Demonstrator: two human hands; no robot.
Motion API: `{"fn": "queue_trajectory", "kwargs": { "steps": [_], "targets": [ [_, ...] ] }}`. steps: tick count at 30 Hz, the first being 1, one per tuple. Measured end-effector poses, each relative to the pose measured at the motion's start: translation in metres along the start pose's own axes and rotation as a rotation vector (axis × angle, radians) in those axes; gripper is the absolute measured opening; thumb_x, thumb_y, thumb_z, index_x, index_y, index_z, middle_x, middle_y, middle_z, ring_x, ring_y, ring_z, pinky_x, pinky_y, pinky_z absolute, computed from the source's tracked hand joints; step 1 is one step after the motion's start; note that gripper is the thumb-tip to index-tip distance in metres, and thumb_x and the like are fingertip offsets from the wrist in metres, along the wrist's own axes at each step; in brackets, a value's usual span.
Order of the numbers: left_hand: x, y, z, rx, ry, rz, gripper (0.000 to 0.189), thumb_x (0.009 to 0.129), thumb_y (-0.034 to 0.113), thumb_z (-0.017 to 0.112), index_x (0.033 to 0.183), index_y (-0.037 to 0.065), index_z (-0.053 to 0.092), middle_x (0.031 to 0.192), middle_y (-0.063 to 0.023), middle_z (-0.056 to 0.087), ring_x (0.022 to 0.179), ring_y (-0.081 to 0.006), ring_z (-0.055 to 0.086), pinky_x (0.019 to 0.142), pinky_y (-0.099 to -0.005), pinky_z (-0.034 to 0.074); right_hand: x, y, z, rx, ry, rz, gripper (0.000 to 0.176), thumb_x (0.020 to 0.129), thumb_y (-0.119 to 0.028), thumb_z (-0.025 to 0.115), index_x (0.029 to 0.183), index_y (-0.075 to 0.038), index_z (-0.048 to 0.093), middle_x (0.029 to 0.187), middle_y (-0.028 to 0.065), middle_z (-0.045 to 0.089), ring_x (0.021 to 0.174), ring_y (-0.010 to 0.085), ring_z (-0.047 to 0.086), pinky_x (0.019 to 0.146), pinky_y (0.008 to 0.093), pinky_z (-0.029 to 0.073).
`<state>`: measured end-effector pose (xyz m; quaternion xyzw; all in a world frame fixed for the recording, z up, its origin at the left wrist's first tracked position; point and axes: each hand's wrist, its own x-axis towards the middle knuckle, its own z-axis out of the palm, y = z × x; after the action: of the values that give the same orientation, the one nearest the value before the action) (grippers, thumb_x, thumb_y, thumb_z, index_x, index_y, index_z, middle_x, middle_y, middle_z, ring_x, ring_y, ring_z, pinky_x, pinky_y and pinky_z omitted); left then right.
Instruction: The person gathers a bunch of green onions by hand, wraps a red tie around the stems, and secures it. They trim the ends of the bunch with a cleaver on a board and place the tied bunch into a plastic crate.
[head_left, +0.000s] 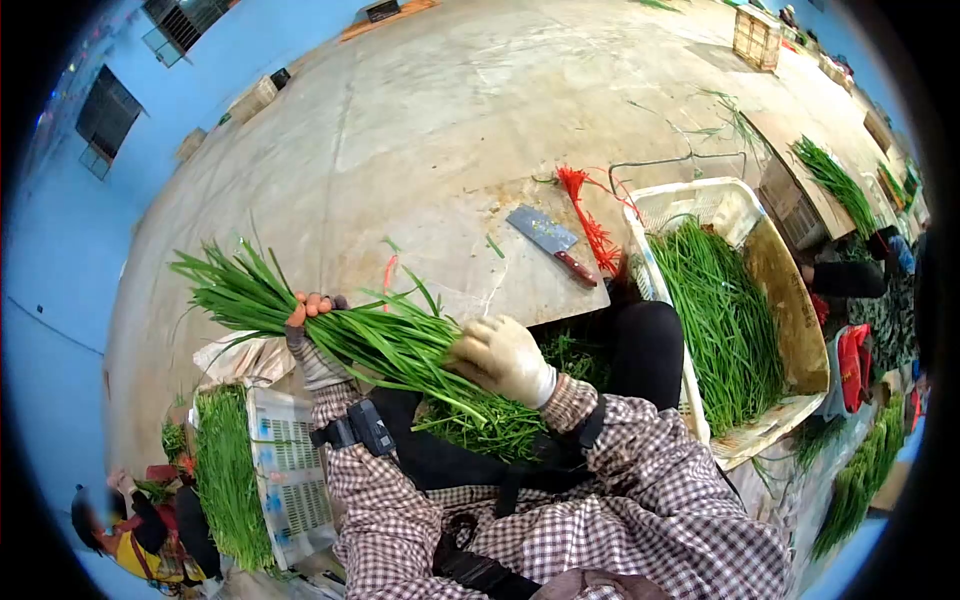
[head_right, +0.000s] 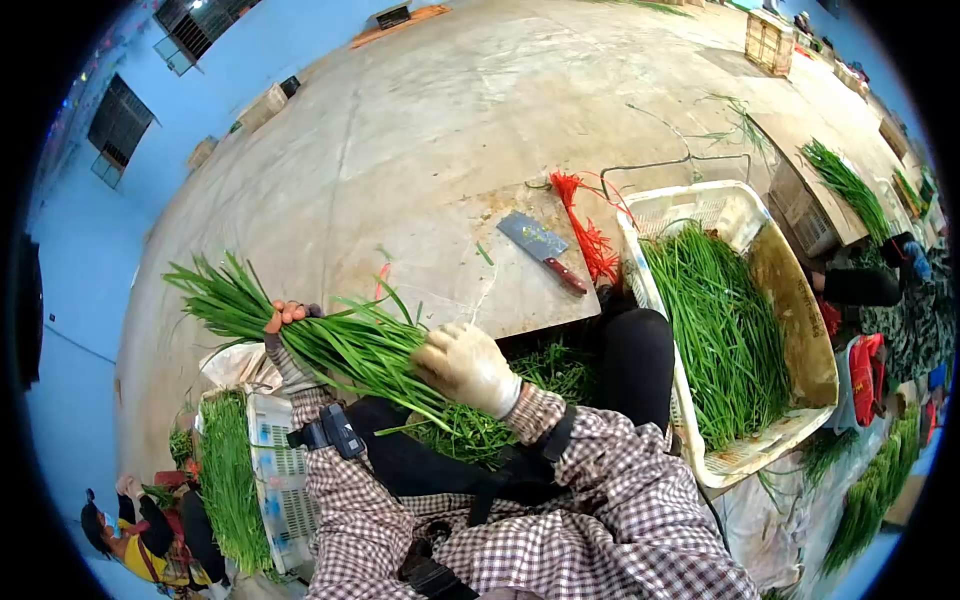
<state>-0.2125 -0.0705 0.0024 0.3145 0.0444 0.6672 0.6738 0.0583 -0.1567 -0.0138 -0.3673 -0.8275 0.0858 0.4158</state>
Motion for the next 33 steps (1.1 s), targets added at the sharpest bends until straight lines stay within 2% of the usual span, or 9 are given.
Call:
{"fn": "queue_trajectory", "kwargs": {
  "steps": [3, 6, 11, 13, 15, 19, 27, 31, 33],
  "targets": [
    [-0.001, 0.003, -0.004, -0.043, 0.048, 0.005, 0.014, 0.087, 0.01, 0.053, 0.099, 0.005, 0.051, 0.081, -0.0039, 0.051, 0.084, -0.0174, 0.051, 0.083, -0.0331, 0.044, -0.047, 0.014, 0.02, -0.08, -0.28, -0.155, 0.012, 0.079, -0.022, 0.057, 0.081, -0.009, 0.057, 0.082, 0.0071, 0.054, 0.078, 0.0246, 0.055, 0.068, 0.0354, 0.046],
    [0.003, 0.01, 0.006, 0.026, 0.004, -0.018, 0.014, 0.085, 0.008, 0.054, 0.098, 0.004, 0.051, 0.08, -0.0043, 0.051, 0.083, -0.0177, 0.051, 0.083, -0.0322, 0.044, -0.117, 0.058, 0.031, -0.177, -1.035, 0.209, 0.02, 0.078, -0.025, 0.059, 0.092, -0.012, 0.062, 0.091, 0.0063, 0.058, 0.076, 0.0257, 0.061, 0.069, 0.039, 0.05],
    [0.012, 0.007, 0.002, -0.015, -0.086, -0.126, 0.015, 0.086, 0.01, 0.052, 0.1, 0.004, 0.051, 0.079, -0.0032, 0.049, 0.083, -0.0182, 0.053, 0.087, -0.0351, 0.042, -0.041, 0.013, -0.035, -0.127, -0.244, 0.062, 0.041, 0.072, -0.03, 0.068, 0.109, -0.016, 0.058, 0.097, 0.0068, 0.058, 0.088, 0.022, 0.059, 0.073, 0.0344, 0.047],
    [0.017, -0.003, 0.002, -0.041, -0.115, -0.17, 0.016, 0.087, 0.01, 0.051, 0.101, 0.004, 0.051, 0.08, -0.003, 0.049, 0.084, -0.0181, 0.053, 0.088, -0.0353, 0.042, -0.01, -0.003, -0.035, 0.036, -0.198, -0.066, 0.05, 0.071, -0.032, 0.069, 0.115, -0.016, 0.054, 0.096, 0.008, 0.058, 0.085, 0.0241, 0.059, 0.072, 0.0363, 0.046],
    [0.022, -0.013, 0.006, -0.066, -0.14, -0.208, 0.016, 0.087, 0.01, 0.051, 0.103, 0.004, 0.052, 0.081, -0.0028, 0.05, 0.084, -0.018, 0.054, 0.089, -0.0356, 0.042, 0.013, -0.018, -0.04, -0.05, -0.405, -0.016, 0.052, 0.07, -0.032, 0.069, 0.117, -0.015, 0.052, 0.092, 0.0076, 0.058, 0.085, 0.026, 0.059, 0.071, 0.0382, 0.046],
    [0.021, -0.022, 0.006, -0.073, -0.037, -0.26, 0.014, 0.088, 0.01, 0.051, 0.101, 0.005, 0.056, 0.081, -0.0019, 0.051, 0.082, -0.0156, 0.053, 0.088, -0.0351, 0.043, 0.011, -0.001, -0.015, -0.058, -0.489, -0.156, 0.048, 0.07, -0.032, 0.068, 0.112, -0.013, 0.053, 0.083, 0.0077, 0.056, 0.078, 0.028, 0.06, 0.068, 0.0402, 0.047],
    [0.027, -0.045, -0.001, 0.033, 0.106, -0.316, 0.012, 0.082, 0.011, 0.058, 0.091, 0.005, 0.054, 0.075, -0.0015, 0.053, 0.078, -0.0158, 0.054, 0.08, -0.0322, 0.044, -0.02, 0.006, 0.013, -0.231, -0.565, -0.09, 0.016, 0.074, -0.021, 0.059, 0.085, -0.011, 0.057, 0.079, 0.0052, 0.058, 0.069, 0.0225, 0.06, 0.062, 0.0356, 0.047],
    [0.029, -0.037, -0.003, 0.081, 0.103, -0.246, 0.015, 0.081, 0.009, 0.059, 0.093, 0.003, 0.053, 0.075, -0.0025, 0.053, 0.077, -0.0164, 0.054, 0.081, -0.0332, 0.044, -0.083, 0.019, 0.018, -0.213, -1.049, -0.012, 0.013, 0.076, -0.022, 0.058, 0.084, -0.012, 0.061, 0.078, 0.0054, 0.062, 0.066, 0.0257, 0.062, 0.061, 0.0388, 0.05],
    [0.03, -0.027, -0.005, 0.077, 0.066, -0.199, 0.014, 0.082, 0.008, 0.058, 0.095, 0.003, 0.054, 0.075, -0.003, 0.052, 0.078, -0.0168, 0.054, 0.083, -0.0329, 0.043, -0.085, 0.023, -0.005, -0.122, -1.03, 0.087, 0.016, 0.079, -0.026, 0.058, 0.087, -0.013, 0.062, 0.078, 0.0061, 0.062, 0.066, 0.0257, 0.062, 0.061, 0.0387, 0.049]
  ]
}}
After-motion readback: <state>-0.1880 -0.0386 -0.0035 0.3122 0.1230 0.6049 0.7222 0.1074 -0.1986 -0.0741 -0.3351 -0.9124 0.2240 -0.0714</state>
